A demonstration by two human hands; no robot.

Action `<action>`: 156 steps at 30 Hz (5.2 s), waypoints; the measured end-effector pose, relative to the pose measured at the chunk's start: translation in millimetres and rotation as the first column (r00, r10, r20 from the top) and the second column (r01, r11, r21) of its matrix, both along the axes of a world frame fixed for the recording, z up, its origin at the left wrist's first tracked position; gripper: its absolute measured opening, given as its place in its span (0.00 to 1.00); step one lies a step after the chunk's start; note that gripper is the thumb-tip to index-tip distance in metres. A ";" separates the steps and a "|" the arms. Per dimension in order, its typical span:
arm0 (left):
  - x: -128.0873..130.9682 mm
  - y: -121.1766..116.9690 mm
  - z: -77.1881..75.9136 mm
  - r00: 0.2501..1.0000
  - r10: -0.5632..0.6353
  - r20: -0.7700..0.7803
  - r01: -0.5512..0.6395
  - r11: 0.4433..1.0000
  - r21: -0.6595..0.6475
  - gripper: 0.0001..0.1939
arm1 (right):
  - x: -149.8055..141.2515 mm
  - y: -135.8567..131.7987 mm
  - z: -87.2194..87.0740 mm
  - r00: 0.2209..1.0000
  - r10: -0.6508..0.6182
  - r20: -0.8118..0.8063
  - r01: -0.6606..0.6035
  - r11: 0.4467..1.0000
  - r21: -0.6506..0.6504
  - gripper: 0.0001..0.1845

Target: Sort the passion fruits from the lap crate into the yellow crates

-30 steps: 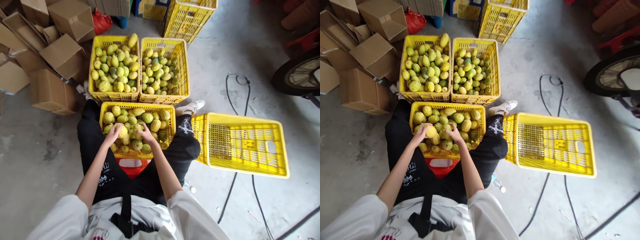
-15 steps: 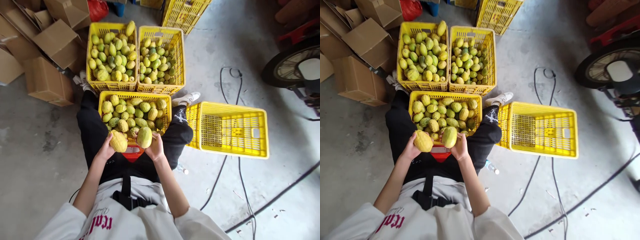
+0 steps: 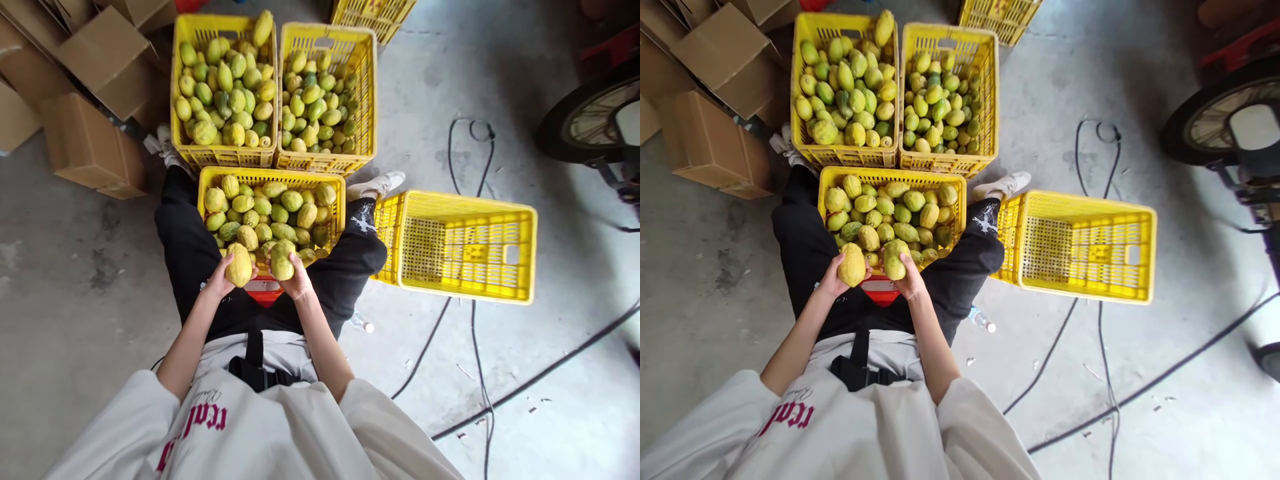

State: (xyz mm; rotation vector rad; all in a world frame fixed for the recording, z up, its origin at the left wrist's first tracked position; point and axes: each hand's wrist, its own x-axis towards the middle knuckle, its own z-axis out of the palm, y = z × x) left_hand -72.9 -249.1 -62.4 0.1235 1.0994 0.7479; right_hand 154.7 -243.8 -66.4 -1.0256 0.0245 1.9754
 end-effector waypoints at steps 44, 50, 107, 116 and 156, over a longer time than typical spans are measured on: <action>12.4 6.6 11.1 0.982 0.125 -0.139 -0.130 0.991 -0.032 0.24 | 14.8 27.9 -14.0 0.980 -0.133 -0.146 0.108 0.980 -0.166 0.15; 23.9 18.0 33.0 0.943 0.328 -0.056 -0.331 0.939 -0.088 0.29 | 11.4 30.0 -8.7 0.981 -0.096 -0.167 0.081 0.992 -0.092 0.19; 25.8 50.2 14.0 0.927 0.374 0.006 -0.374 0.927 0.009 0.23 | 10.6 31.1 16.2 0.958 -0.231 -0.170 0.230 0.973 -0.028 0.20; 33.4 51.5 21.2 0.951 0.303 0.058 -0.297 0.950 -0.101 0.27 | -2.6 31.9 6.8 0.980 -0.057 -0.189 0.027 0.987 -0.157 0.20; 26.9 46.0 -6.2 0.979 0.201 0.011 -0.201 0.979 -0.045 0.18 | 6.1 29.9 -0.8 0.962 -0.177 -0.209 0.146 0.977 -0.156 0.22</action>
